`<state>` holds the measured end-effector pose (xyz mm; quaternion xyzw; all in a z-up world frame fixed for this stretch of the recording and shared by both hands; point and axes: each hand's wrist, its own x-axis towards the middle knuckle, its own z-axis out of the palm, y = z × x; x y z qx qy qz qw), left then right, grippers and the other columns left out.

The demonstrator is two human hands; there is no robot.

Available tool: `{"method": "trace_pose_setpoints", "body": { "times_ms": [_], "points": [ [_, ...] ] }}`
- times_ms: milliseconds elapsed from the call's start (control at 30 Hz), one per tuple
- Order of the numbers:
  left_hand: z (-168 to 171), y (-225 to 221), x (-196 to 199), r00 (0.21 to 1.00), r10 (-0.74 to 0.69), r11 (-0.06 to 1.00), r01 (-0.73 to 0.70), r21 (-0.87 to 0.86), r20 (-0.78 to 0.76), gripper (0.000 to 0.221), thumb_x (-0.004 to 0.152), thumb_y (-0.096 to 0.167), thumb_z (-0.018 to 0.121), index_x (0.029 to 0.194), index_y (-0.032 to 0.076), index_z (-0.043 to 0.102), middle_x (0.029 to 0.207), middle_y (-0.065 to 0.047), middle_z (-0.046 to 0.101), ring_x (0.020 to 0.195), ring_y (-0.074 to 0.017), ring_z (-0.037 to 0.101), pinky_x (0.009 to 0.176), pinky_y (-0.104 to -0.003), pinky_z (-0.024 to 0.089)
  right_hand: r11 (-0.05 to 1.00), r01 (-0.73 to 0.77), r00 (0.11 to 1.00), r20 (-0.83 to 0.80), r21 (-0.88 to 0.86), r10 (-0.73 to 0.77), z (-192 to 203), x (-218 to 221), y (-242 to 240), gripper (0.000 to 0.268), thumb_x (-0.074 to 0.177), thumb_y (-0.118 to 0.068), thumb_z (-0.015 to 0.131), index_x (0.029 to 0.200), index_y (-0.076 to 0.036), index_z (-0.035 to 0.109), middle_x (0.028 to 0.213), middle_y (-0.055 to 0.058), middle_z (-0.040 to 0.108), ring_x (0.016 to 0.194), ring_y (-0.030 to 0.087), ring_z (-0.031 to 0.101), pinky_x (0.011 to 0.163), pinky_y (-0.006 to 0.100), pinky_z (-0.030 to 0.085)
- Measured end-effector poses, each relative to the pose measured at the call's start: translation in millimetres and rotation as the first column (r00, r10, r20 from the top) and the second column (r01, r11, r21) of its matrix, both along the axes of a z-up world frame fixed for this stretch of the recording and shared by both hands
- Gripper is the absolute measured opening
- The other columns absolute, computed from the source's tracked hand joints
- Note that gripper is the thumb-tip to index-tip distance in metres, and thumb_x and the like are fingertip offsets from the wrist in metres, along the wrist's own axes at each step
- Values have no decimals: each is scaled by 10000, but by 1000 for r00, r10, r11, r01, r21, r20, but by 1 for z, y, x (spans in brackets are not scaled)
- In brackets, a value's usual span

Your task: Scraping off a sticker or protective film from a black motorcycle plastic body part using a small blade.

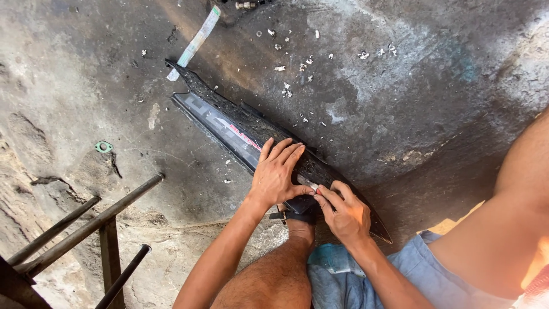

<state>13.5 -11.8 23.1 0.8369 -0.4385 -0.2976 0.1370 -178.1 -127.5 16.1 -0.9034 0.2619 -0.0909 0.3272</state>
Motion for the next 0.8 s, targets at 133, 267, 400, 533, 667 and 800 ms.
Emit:
{"method": "trace_pose_setpoints", "body": {
  "times_ms": [133, 267, 400, 533, 667, 800],
  "points": [
    [1, -3, -1, 1000, 10, 1000, -10, -5, 11, 1109, 588, 795, 755, 1426, 99, 546, 1415, -52, 607, 1435, -248, 431, 1276, -525, 113, 1000, 6, 1000, 23, -2, -6, 0, -1, -1, 145, 876, -337, 795, 1004, -274, 822, 947, -15, 715, 673, 242, 717, 580, 352, 590],
    [2, -2, 0, 999, 30, 999, -30, -11, 19, 1096, 591, 803, 751, 1419, 112, 551, 1402, -45, 615, 1431, -236, 439, 1274, -518, 127, 1000, 6, 999, 45, -23, -5, -4, 0, -1, 141, 880, -340, 792, 1003, -278, 820, 951, -20, 710, 680, 238, 715, 589, 351, 590],
    [0, -1, -2, 999, 46, 999, -45, -19, 14, 1086, 588, 814, 742, 1405, 121, 559, 1388, -42, 622, 1424, -231, 447, 1273, -516, 137, 1000, -4, 999, 52, -20, 5, -7, -2, -1, 131, 883, -332, 789, 994, -268, 816, 949, -13, 703, 690, 247, 716, 588, 364, 591],
    [-3, -14, -13, 984, 112, 994, -112, -8, 136, 879, 746, 749, 690, 1356, 124, 590, 1300, -33, 630, 1371, -235, 469, 1251, -543, 168, 991, 100, 995, -7, 85, -100, -3, 6, -14, 186, 898, -309, 807, 1031, -179, 819, 964, 55, 727, 731, 326, 730, 588, 412, 591],
    [0, -5, -11, 994, 14, 1000, -12, -23, 106, 1070, 656, 836, 663, 1434, 115, 522, 1358, -69, 606, 1401, -265, 450, 1252, -564, 143, 980, 79, 997, -16, 181, -77, 8, -3, -10, 201, 865, -317, 817, 1027, -198, 823, 963, 40, 736, 751, 317, 744, 600, 400, 598],
    [8, -1, -3, 996, -66, 997, 68, -42, 54, 1156, 618, 809, 690, 1494, 91, 460, 1431, -88, 578, 1439, -285, 424, 1260, -577, 121, 985, 36, 999, -42, 169, -29, 0, -9, -6, 184, 861, -357, 808, 1008, -248, 820, 965, -2, 738, 766, 278, 750, 609, 385, 607]
  ]
}}
